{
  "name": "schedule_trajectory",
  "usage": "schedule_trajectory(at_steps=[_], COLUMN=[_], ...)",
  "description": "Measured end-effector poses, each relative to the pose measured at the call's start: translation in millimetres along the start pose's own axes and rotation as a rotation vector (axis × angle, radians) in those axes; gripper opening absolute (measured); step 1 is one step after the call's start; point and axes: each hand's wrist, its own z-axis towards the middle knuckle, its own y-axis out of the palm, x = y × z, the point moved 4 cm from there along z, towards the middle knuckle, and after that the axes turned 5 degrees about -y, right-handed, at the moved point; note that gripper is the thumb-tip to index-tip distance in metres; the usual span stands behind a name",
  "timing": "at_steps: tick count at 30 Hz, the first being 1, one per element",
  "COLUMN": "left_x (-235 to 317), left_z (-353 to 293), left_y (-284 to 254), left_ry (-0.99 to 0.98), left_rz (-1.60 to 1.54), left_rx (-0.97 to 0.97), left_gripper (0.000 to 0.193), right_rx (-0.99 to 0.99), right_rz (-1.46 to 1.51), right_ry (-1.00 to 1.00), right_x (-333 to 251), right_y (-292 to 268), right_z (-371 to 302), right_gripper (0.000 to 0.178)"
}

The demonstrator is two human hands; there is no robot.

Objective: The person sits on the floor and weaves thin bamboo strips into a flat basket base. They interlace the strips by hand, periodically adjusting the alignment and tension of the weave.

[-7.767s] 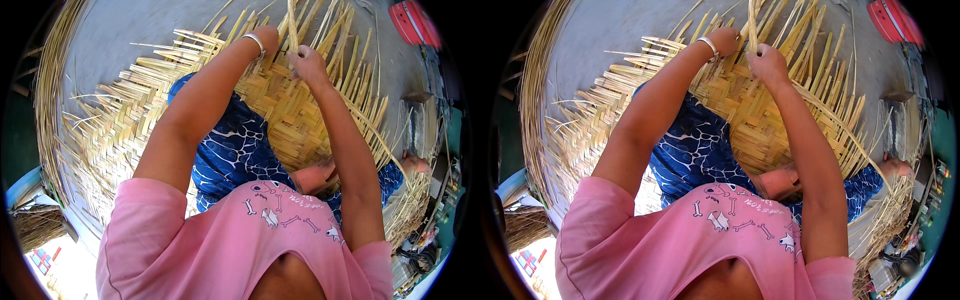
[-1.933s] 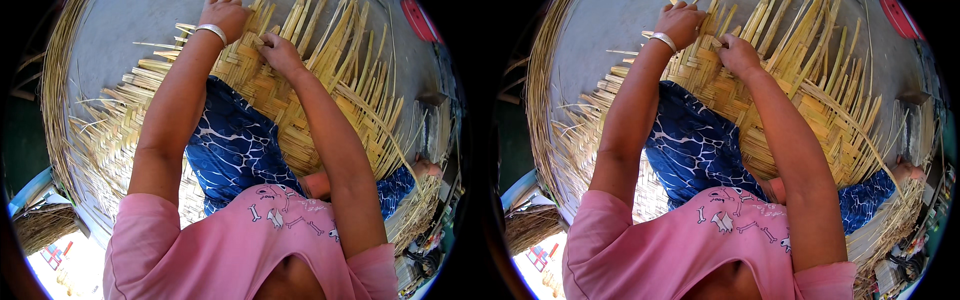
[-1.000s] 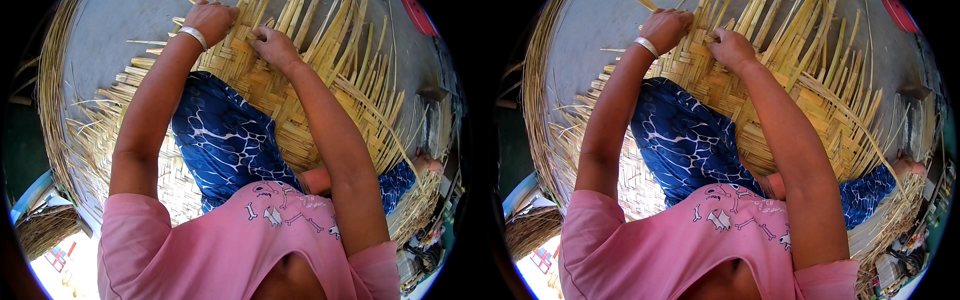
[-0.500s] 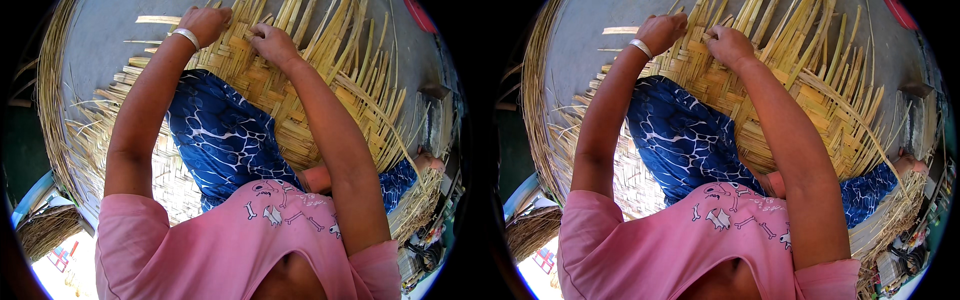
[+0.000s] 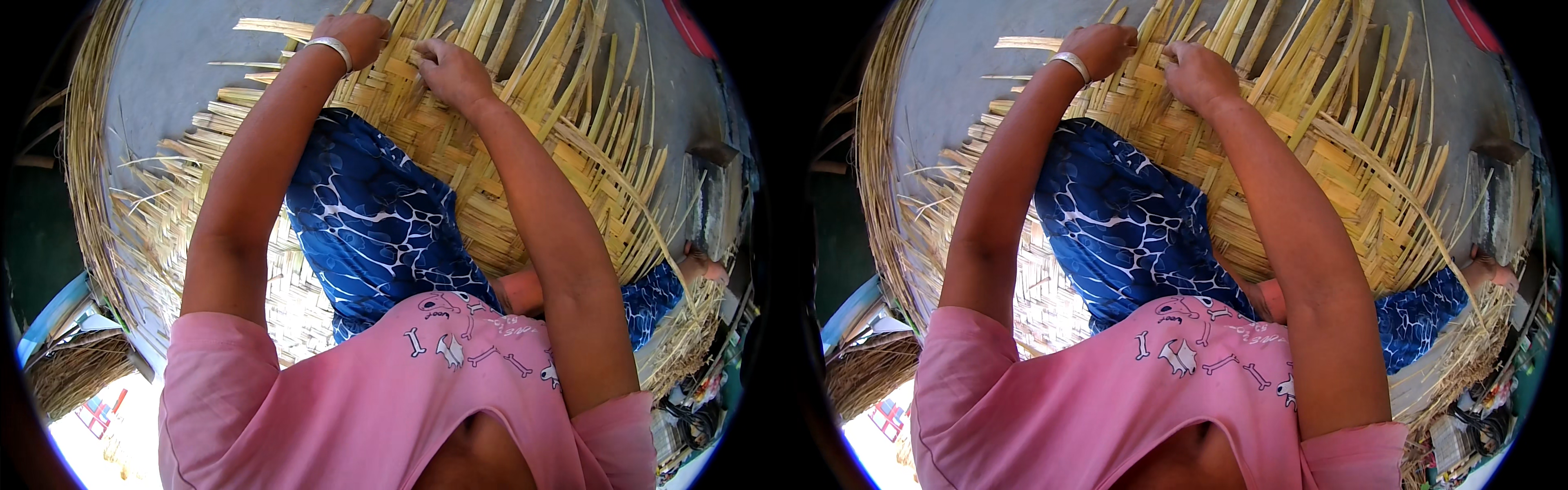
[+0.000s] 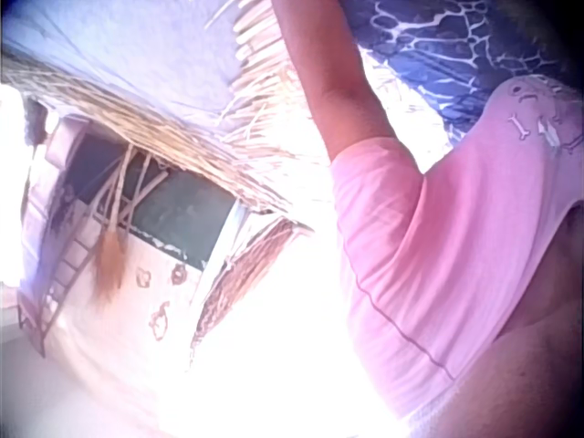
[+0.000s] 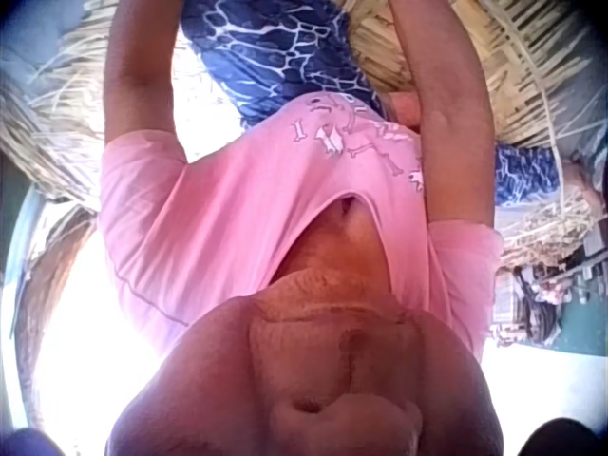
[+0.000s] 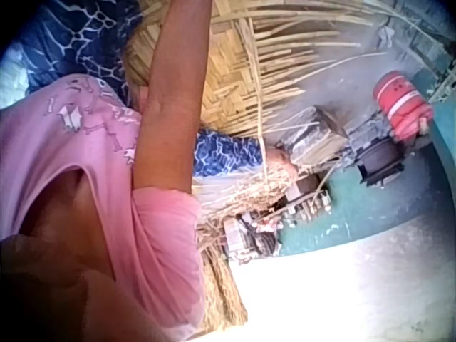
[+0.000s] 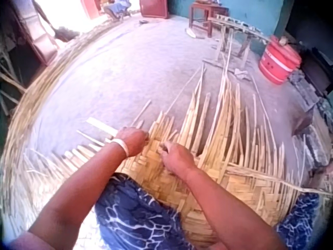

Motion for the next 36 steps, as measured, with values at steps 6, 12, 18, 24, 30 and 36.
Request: schedule_trajectory(at_steps=[6,12,18,24,30,36], left_x=[1,3,5,-4,-3,-7], left_z=[2,7,15,17,12,9], left_y=[1,-1,1,11,11,7], left_ry=[-0.037,-0.047,-0.052,-0.046,-0.073,-0.106], left_rz=[0.032,0.077,0.059,-0.004,0.0,0.013], left_rx=[-0.029,-0.094,-0.133,-0.137,-0.067,-0.028], left_gripper=[0.022,0.02,0.017,0.017,0.019,0.024], right_rx=[0.055,0.082,0.076,0.097,0.159,0.142], right_rz=[-0.09,-0.138,-0.156,-0.168,-0.18,-0.164], right_ry=[-0.076,-0.107,-0.102,-0.196,-0.283,-0.29], right_x=[-1,-4,-5,-13,-16,-17], right_y=[3,4,4,8,7,8], right_z=[-3,-7,-9,-22,-29,-29], right_gripper=[0.033,0.032,0.032,0.025,0.018,0.016])
